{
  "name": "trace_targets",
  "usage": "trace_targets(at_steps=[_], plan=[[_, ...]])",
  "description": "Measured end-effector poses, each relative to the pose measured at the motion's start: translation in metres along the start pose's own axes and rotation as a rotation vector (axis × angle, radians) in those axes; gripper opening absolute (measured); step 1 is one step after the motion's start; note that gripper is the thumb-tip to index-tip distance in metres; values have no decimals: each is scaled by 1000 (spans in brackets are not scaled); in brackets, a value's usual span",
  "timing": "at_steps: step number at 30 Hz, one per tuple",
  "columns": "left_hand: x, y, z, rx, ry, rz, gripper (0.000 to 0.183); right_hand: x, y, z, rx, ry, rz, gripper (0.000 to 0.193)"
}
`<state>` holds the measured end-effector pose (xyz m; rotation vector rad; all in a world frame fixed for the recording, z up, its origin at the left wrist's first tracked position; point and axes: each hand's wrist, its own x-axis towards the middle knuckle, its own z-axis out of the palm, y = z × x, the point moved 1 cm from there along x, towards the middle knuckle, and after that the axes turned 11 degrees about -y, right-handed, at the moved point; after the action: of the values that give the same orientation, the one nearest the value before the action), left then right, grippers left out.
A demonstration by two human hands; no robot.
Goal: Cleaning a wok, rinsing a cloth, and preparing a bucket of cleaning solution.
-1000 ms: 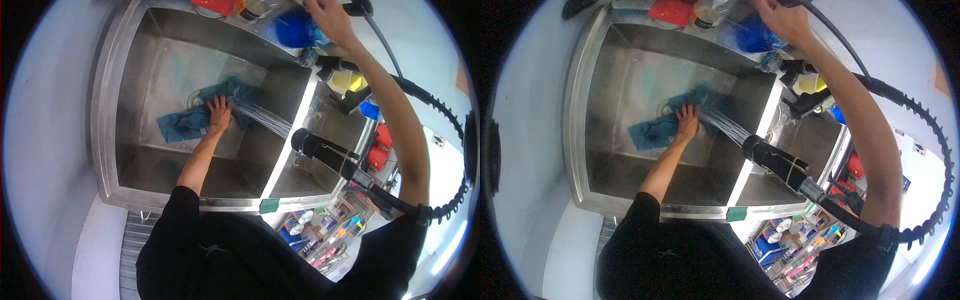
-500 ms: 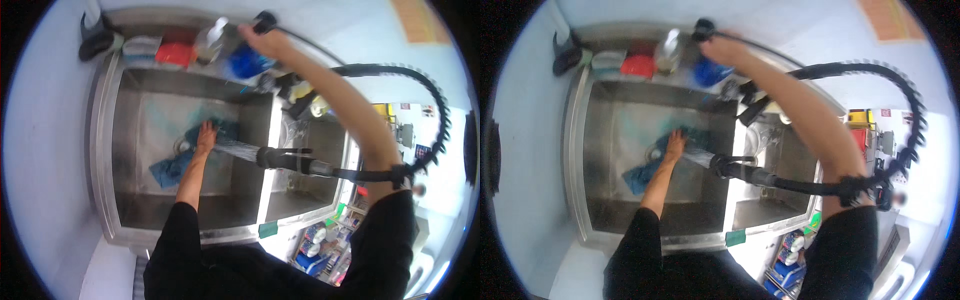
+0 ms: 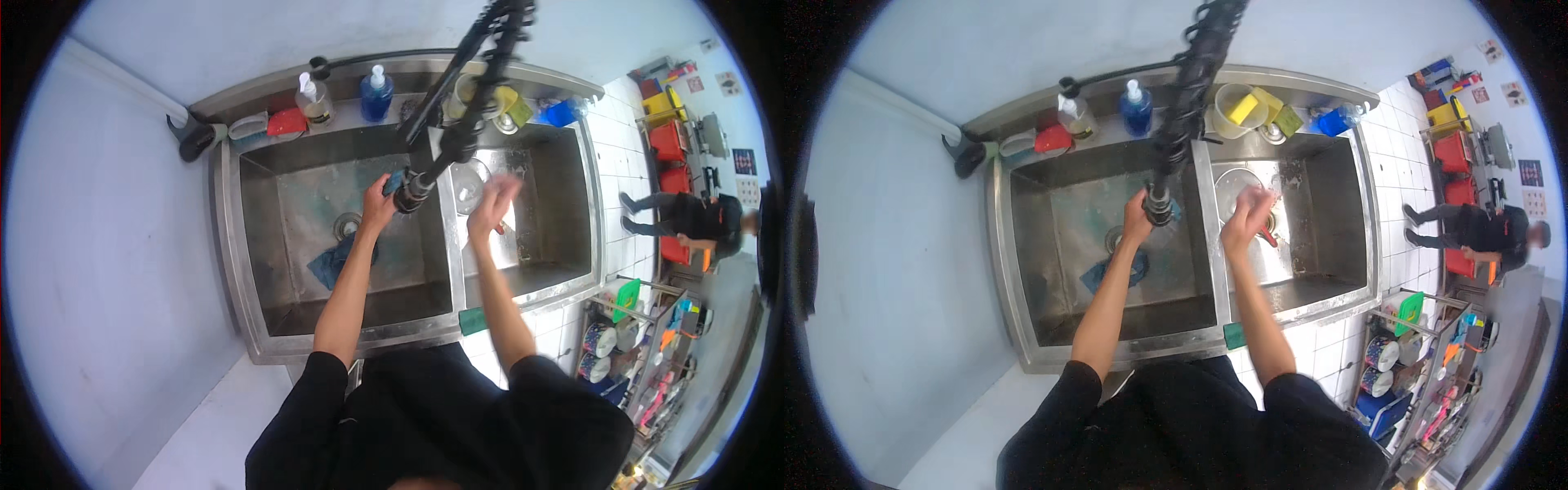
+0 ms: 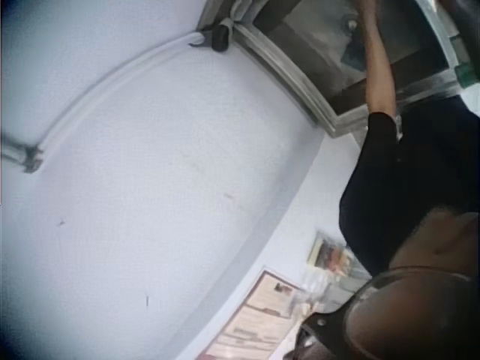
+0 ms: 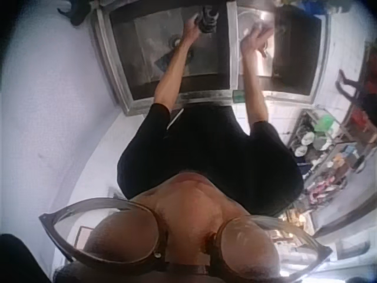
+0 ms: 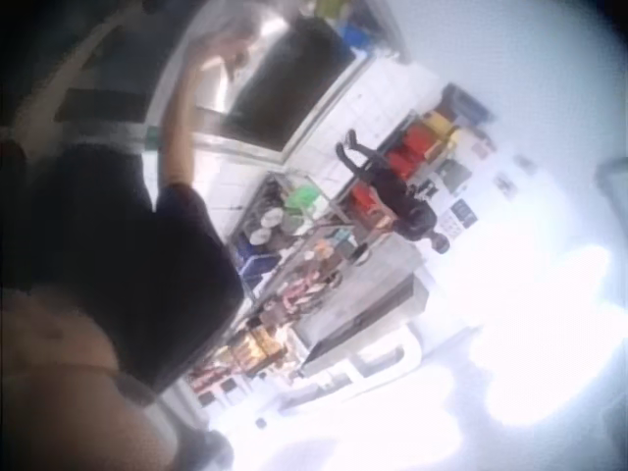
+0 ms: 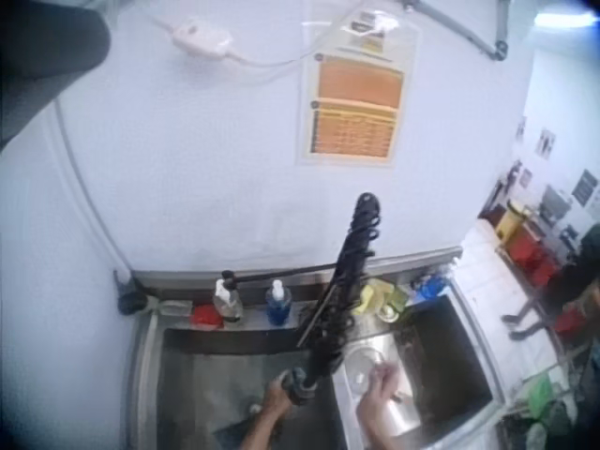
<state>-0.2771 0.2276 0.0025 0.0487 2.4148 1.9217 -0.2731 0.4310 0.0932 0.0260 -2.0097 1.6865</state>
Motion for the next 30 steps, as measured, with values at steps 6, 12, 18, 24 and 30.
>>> trace_targets(at_steps=[6,12,18,24,30], plan=[[-47,10,-6,-133,-206,-118,23,-114,33,64,1288,-175,1537,58],[-34,16,-4,-101,-244,-37,70,-109,101,105,1268,-101,1191,54],[-5,19,-11,64,-462,-150,64,-99,47,119,1341,48,1152,54],[7,-3,8,227,-238,-19,43,-113,95,134,310,-167,907,52],[14,-13,29,1213,-512,157,49,-155,127,129,-560,-46,372,29]])
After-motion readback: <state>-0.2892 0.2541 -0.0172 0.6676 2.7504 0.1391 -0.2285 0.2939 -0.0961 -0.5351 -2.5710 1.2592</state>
